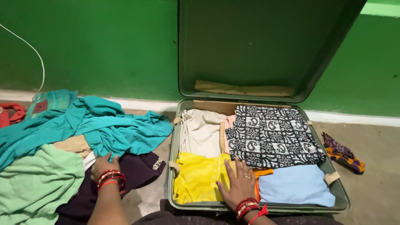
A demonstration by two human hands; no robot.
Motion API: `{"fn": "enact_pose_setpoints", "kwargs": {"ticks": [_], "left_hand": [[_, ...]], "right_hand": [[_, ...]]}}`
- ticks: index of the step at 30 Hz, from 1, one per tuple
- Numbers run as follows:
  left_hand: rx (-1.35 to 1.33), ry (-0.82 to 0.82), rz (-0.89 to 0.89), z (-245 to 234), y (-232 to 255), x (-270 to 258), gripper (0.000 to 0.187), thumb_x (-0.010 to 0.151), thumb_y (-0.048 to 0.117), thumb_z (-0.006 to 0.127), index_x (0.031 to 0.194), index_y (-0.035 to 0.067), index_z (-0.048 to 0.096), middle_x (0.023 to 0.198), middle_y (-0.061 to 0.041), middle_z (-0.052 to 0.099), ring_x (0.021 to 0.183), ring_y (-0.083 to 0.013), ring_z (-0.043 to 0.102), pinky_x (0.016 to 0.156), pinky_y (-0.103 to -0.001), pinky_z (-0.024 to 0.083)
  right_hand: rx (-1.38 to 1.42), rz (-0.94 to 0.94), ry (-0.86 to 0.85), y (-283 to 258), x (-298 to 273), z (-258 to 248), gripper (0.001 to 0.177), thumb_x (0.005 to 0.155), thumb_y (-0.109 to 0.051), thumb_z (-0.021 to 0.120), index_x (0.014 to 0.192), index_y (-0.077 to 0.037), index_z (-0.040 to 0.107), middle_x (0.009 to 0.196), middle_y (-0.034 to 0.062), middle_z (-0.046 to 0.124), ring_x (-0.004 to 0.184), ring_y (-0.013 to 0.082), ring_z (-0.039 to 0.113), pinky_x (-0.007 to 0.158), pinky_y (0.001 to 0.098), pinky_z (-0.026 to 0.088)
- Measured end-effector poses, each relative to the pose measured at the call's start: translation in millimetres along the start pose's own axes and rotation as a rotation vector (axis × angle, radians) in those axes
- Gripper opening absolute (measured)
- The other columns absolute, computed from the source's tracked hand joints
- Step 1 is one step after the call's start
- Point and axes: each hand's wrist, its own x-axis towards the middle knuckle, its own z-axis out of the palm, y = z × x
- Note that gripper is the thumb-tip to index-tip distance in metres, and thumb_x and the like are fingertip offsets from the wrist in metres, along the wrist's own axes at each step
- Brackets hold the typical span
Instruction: The person folds various garments and places them into an open suitcase. They handle a yellow cloth, a teal shirt, a light green top, beige pants, and a white cloth, arranging each item neatly inside the suitcase.
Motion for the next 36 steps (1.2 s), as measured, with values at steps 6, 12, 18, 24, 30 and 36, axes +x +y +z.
{"fn": "enact_pose_setpoints", "kwargs": {"ticks": [6, 12, 18, 24, 30, 36], "left_hand": [[-0.182, 0.181, 0.145, -31, 27, -16, 0.018, 0.088, 0.026, 0.081, 0.106, 0.024, 0.083, 0.104, -0.01, 0.075, 0.095, -0.031, 0.07, 0.092, -0.047, 0.051], [-0.144, 0.447, 0.829, -85, 128, -95, 0.021, 0.078, 0.007, 0.073, 0.09, 0.023, 0.08, 0.088, -0.003, 0.07, 0.089, -0.0279, 0.067, 0.09, -0.045, 0.045], [-0.548, 0.326, 1.276, -103, 200, -231, 0.027, 0.075, -0.001, 0.066, 0.092, 0.017, 0.076, 0.09, -0.003, 0.073, 0.086, -0.0237, 0.067, 0.075, -0.041, 0.044], [-0.622, -0.739, 1.5, -84, 186, -329, 0.032, 0.075, 0.004, 0.069, 0.104, 0.016, 0.076, 0.104, -0.005, 0.071, 0.1, -0.0296, 0.069, 0.088, -0.039, 0.056], [-0.496, -0.871, 1.386, -67, 176, -339, 0.024, 0.087, 0.015, 0.073, 0.11, 0.017, 0.077, 0.104, -0.007, 0.071, 0.101, -0.0295, 0.069, 0.088, -0.039, 0.055], [-0.132, -0.733, 1.295, -90, 181, -303, 0.092, 0.072, 0.034, 0.086, 0.151, 0.02, 0.04, 0.122, -0.014, 0.06, 0.11, -0.0373, 0.06, 0.094, -0.047, 0.047]], "right_hand": [[0.016, 0.056, 0.1, 5, -3, 14, 0.085, 0.085, -0.056, 0.059, 0.158, -0.022, 0.032, 0.161, 0.0175, 0.024, 0.148, 0.0372, 0.021, 0.117, 0.0572, 0.016], [0.043, 0.03, 0.102, 6, -4, 14, 0.086, 0.085, -0.056, 0.061, 0.156, -0.019, 0.028, 0.16, 0.019, 0.025, 0.147, 0.0352, 0.024, 0.116, 0.0562, 0.017], [0.189, -0.174, 0.22, 14, -6, 23, 0.104, 0.077, -0.061, 0.071, 0.152, -0.004, 0.026, 0.155, 0.0226, 0.033, 0.137, 0.0391, 0.039, 0.11, 0.0537, 0.028], [0.557, 0.003, -0.101, 49, -12, 80, 0.085, 0.078, -0.044, 0.069, 0.146, -0.004, 0.037, 0.139, 0.0204, 0.047, 0.122, 0.0366, 0.051, 0.1, 0.0476, 0.039], [0.688, 0.062, -0.108, 70, -22, 109, 0.063, 0.08, -0.027, 0.065, 0.138, -0.005, 0.05, 0.122, 0.0183, 0.06, 0.108, 0.0334, 0.061, 0.089, 0.0428, 0.048], [0.642, -0.067, 0.004, 63, -2, 94, 0.047, 0.083, -0.009, 0.06, 0.13, -0.005, 0.063, 0.106, 0.0162, 0.074, 0.094, 0.0303, 0.071, 0.079, 0.0379, 0.057]]}}
